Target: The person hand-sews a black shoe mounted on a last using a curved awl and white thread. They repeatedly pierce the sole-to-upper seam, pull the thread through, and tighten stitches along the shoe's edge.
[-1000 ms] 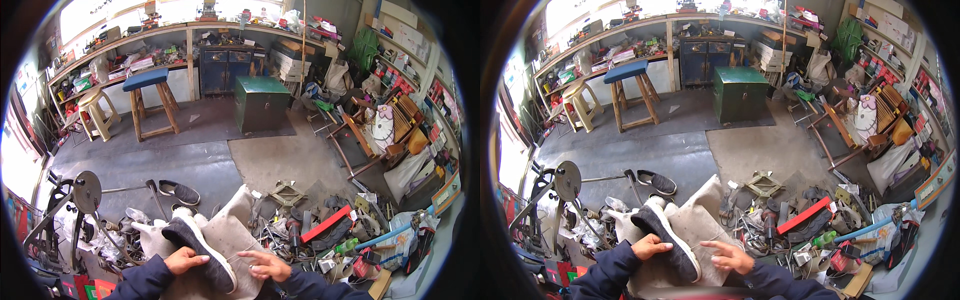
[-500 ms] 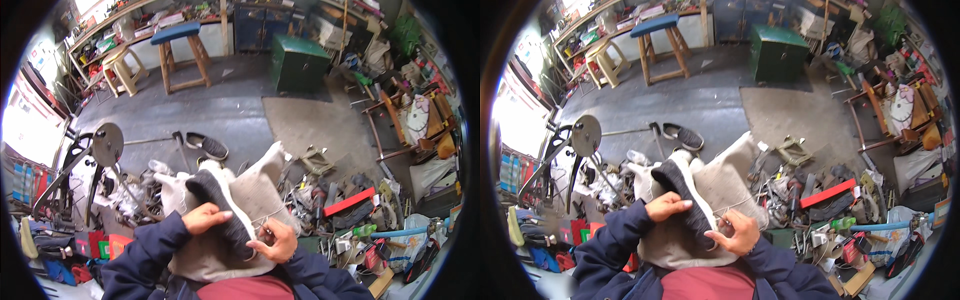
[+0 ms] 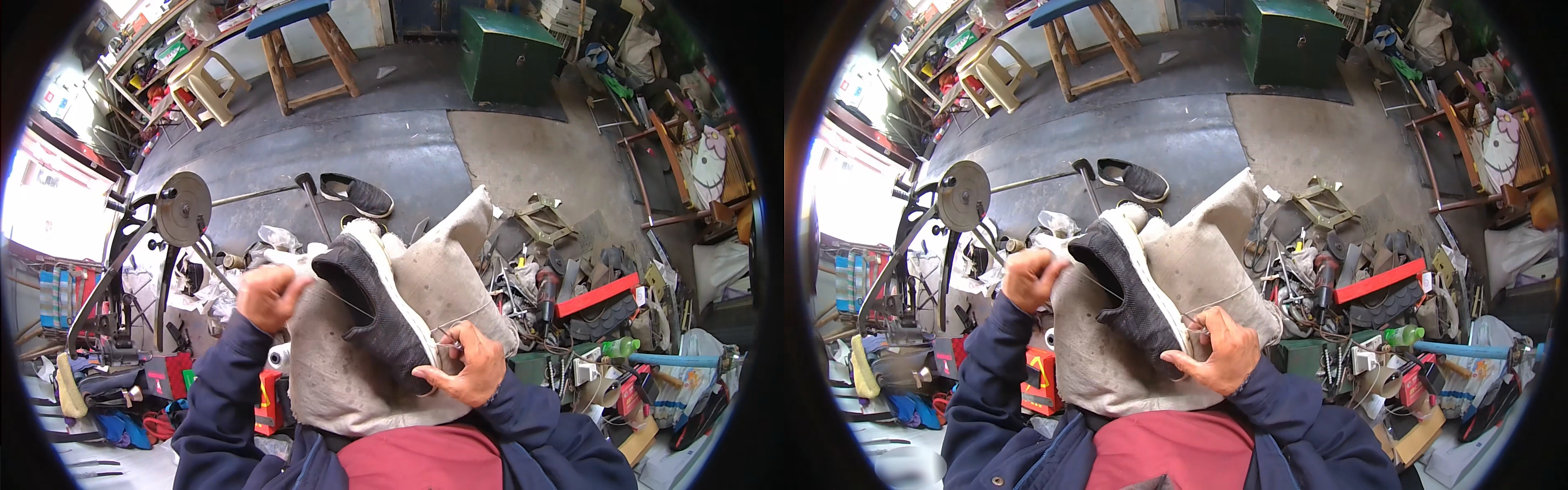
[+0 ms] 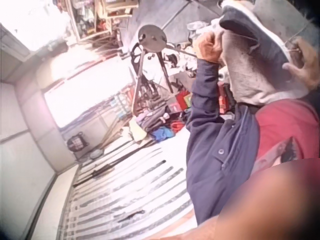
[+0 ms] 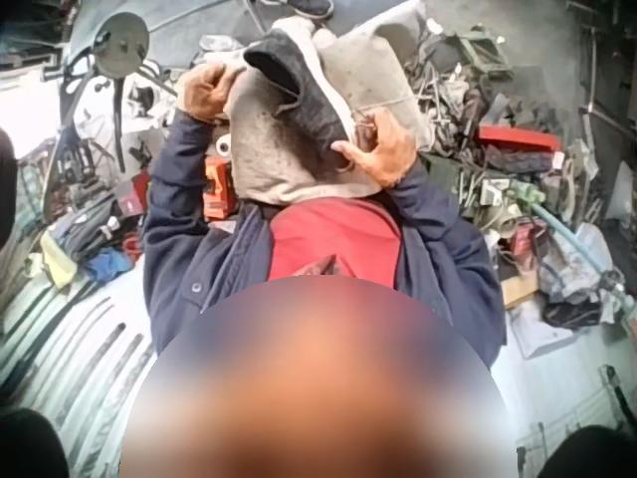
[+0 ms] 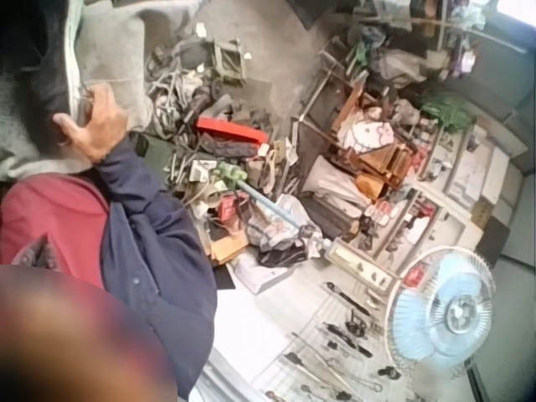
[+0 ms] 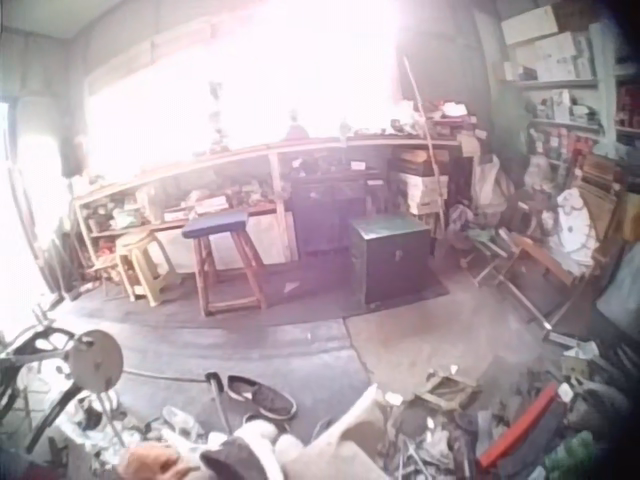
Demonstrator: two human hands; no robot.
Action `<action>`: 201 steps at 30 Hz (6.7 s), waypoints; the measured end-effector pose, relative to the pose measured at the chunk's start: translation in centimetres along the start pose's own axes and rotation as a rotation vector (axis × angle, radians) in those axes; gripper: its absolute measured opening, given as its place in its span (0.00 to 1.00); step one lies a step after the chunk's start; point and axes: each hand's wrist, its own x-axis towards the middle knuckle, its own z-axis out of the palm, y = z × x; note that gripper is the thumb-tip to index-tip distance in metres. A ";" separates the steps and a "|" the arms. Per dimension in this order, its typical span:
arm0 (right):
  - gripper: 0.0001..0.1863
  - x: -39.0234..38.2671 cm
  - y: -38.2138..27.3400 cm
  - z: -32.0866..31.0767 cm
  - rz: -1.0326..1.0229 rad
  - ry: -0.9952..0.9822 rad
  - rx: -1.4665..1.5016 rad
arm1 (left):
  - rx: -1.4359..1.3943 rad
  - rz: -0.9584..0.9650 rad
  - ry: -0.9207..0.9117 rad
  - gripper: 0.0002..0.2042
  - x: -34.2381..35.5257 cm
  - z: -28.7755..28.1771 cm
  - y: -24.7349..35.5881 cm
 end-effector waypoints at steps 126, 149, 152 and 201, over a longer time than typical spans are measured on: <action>0.18 0.2 0.0 -0.4 0.096 -0.083 0.194 | -0.289 -0.435 -1.325 0.26 4.9 4.5 4.7; 0.26 -1.6 0.6 -3.3 0.074 -0.265 0.258 | -0.655 -0.642 -1.169 0.17 1.6 5.6 3.4; 0.27 -1.4 0.7 -3.4 0.056 -0.266 0.264 | -0.617 -0.687 -1.228 0.17 1.5 5.9 2.9; 0.13 7.4 3.5 -4.9 0.223 -0.835 0.402 | -1.080 -0.489 -0.772 0.19 0.2 7.1 7.9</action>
